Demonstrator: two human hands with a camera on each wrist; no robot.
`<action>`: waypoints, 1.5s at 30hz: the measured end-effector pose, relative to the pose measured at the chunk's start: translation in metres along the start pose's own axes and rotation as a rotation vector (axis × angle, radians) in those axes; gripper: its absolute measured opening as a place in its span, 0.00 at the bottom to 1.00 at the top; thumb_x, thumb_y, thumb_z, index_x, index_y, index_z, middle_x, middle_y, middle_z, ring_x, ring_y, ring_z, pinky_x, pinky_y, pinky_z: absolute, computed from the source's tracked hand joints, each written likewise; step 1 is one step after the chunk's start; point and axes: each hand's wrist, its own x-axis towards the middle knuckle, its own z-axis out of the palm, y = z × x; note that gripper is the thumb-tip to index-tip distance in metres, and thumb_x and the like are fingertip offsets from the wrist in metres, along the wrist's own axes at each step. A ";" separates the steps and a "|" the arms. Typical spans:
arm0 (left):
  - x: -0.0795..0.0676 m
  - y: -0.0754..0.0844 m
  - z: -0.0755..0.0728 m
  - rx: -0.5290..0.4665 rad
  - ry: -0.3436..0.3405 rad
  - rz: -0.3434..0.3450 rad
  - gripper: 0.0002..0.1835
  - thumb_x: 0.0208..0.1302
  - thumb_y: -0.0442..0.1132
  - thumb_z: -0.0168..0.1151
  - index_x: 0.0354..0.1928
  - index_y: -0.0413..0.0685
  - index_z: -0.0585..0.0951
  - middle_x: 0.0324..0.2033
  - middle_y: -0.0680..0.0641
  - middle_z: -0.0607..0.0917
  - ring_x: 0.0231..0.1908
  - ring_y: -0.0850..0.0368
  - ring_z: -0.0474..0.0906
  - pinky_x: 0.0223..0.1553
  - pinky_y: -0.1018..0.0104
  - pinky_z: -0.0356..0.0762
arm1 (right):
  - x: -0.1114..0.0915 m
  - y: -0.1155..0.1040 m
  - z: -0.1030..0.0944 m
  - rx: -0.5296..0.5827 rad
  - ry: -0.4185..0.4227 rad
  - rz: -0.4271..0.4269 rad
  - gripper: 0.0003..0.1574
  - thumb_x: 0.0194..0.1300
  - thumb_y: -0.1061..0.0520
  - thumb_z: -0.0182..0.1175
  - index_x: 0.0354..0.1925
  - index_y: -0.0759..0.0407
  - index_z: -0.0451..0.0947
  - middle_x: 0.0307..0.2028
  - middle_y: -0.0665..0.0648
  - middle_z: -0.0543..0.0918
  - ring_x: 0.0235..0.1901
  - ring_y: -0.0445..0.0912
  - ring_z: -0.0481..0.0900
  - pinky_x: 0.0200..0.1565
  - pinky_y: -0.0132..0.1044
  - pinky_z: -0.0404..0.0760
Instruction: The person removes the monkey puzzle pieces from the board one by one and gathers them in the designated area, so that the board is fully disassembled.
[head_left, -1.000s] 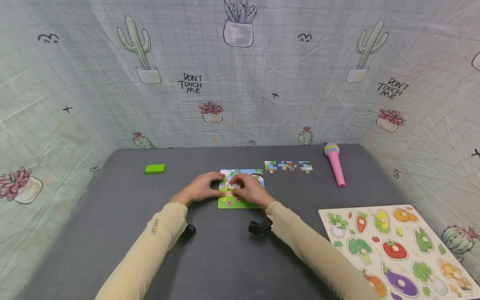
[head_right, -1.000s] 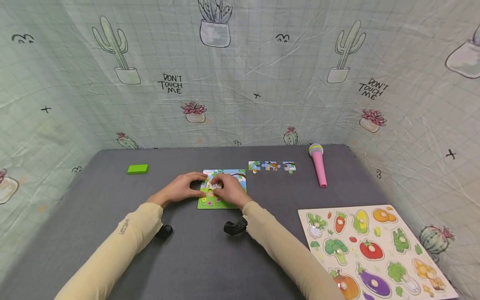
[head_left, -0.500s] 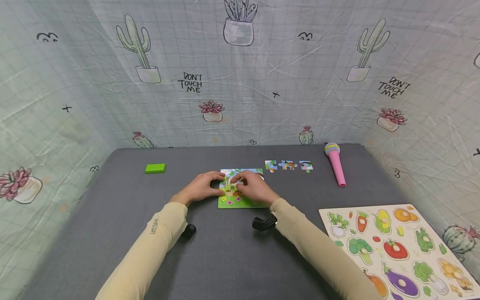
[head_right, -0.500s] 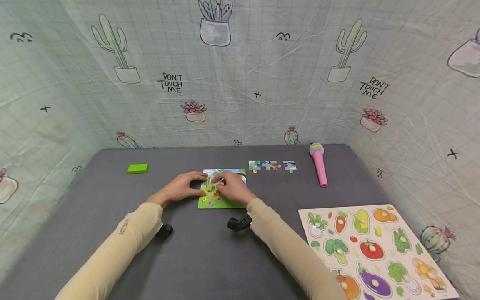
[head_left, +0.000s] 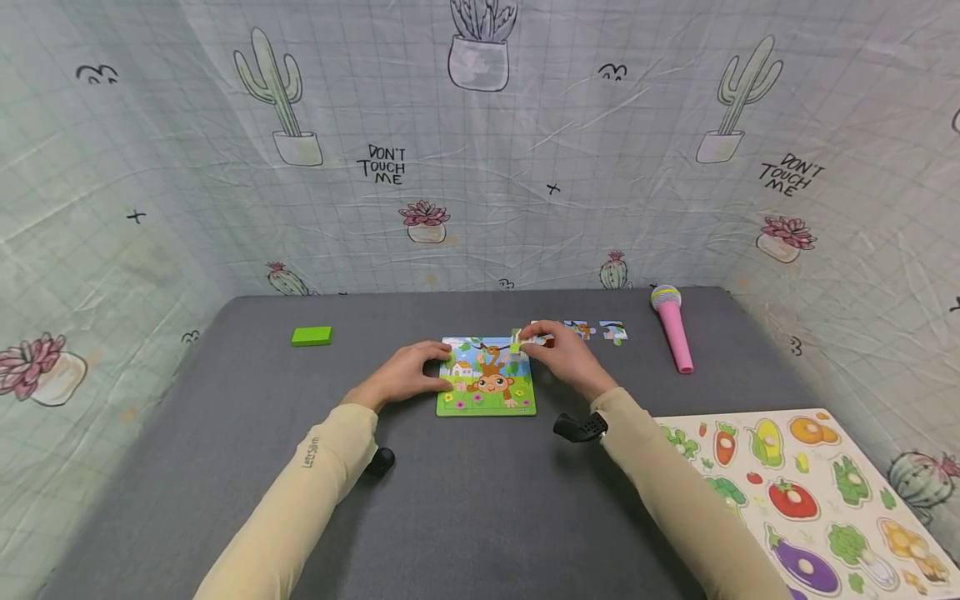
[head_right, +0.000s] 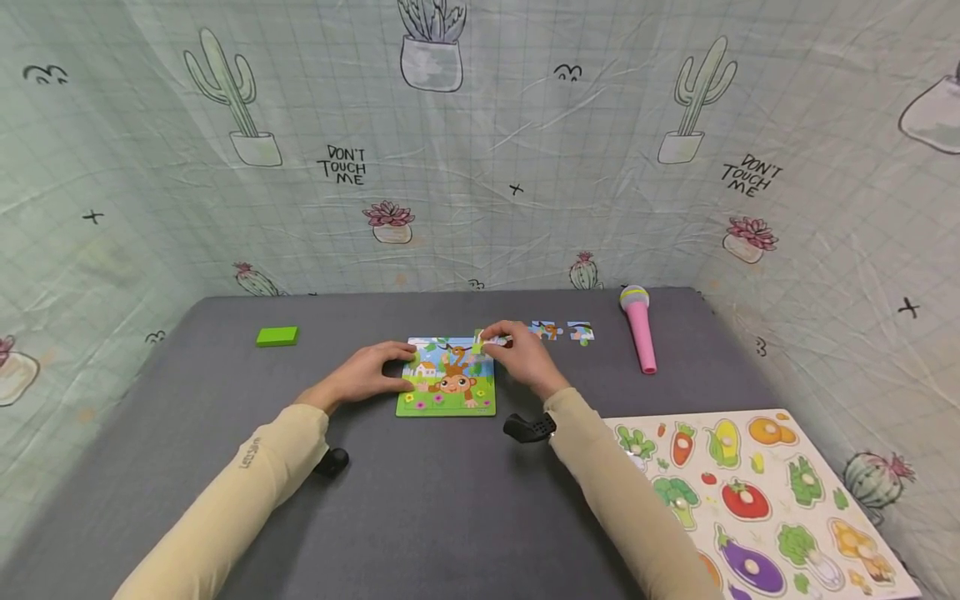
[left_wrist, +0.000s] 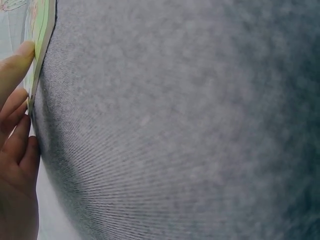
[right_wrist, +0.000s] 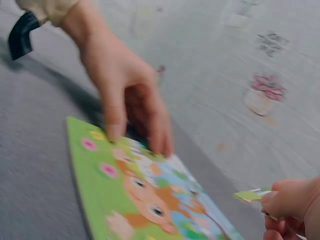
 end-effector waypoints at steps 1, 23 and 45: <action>0.000 0.000 0.000 -0.001 -0.002 -0.003 0.31 0.61 0.49 0.69 0.62 0.39 0.77 0.67 0.43 0.70 0.69 0.44 0.61 0.69 0.47 0.60 | -0.001 0.002 -0.006 0.009 0.017 0.008 0.14 0.71 0.56 0.59 0.52 0.57 0.78 0.59 0.58 0.75 0.47 0.54 0.73 0.47 0.47 0.76; 0.002 0.000 -0.001 0.000 -0.014 -0.003 0.30 0.61 0.47 0.70 0.62 0.39 0.77 0.68 0.43 0.70 0.69 0.44 0.61 0.69 0.47 0.60 | 0.003 0.044 -0.035 -0.079 -0.073 -0.020 0.15 0.70 0.56 0.61 0.51 0.61 0.81 0.54 0.61 0.79 0.43 0.50 0.80 0.44 0.43 0.81; 0.002 0.002 -0.003 0.014 -0.031 -0.005 0.30 0.61 0.48 0.70 0.62 0.39 0.77 0.67 0.42 0.70 0.69 0.43 0.61 0.69 0.47 0.60 | 0.003 0.051 -0.033 -0.358 -0.015 -0.119 0.20 0.62 0.56 0.68 0.51 0.63 0.81 0.47 0.63 0.78 0.45 0.56 0.79 0.47 0.52 0.78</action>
